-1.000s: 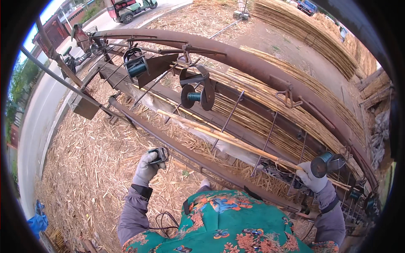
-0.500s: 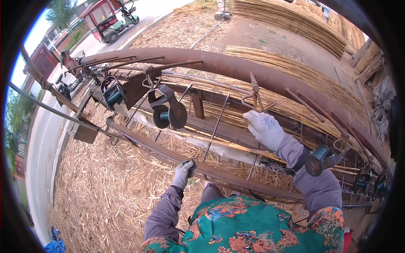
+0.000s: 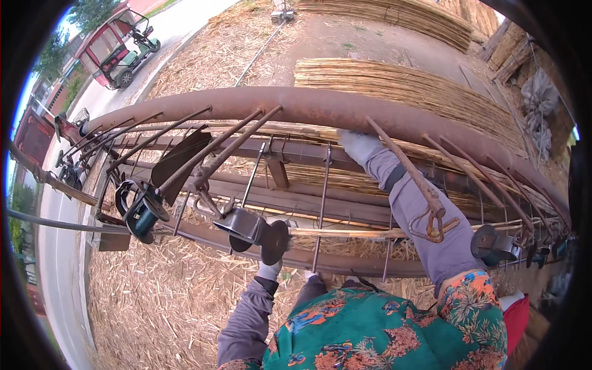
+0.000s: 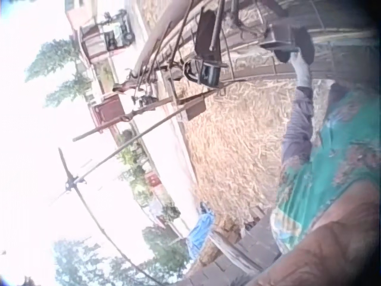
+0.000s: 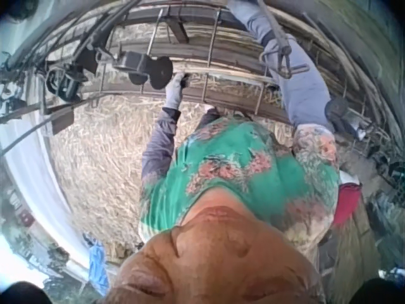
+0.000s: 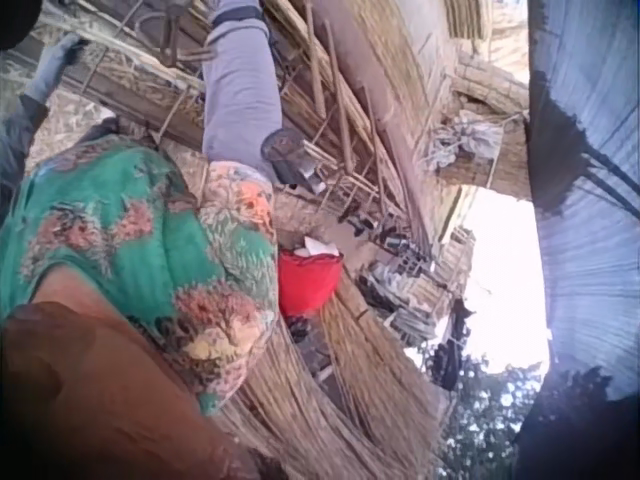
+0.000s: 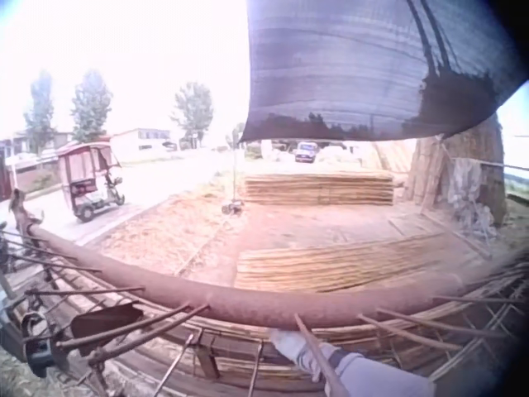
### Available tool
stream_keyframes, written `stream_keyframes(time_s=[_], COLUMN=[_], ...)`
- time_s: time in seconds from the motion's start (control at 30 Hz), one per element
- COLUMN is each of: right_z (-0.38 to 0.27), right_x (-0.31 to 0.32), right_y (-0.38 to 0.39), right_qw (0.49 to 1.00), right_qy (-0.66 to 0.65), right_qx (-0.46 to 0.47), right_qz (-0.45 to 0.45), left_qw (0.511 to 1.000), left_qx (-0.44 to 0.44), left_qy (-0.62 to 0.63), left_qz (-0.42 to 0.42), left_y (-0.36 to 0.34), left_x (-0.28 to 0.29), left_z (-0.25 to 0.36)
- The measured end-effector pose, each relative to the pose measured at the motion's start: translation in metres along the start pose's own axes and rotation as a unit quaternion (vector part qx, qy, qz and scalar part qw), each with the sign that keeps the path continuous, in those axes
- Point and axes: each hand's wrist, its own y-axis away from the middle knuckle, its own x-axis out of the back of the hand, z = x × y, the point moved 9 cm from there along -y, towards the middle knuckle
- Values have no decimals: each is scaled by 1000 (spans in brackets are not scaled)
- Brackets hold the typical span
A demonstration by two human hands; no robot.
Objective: Operating a large manual weaving machine to bind reeds into mats, including threading spools and arranging plant material.
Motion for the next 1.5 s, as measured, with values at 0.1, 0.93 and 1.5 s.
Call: stream_keyframes(time_s=[0.1,0.93,1.5], right_z=[-14,-27,-2], right_x=[-9,16,-20], right_y=[15,69,5], right_qw=[990,819,944], right_qy=[76,-520,-263], right_qx=[33,-156,26], right_qz=[-116,-185,-196], left_qw=[999,971,984], left_qx=[-13,-44,-87], left_qy=[14,204,138], left_qz=[-29,-116,-67], left_y=[-13,-115,-168], left_x=[-22,-122,-152], left_z=[14,123,152])
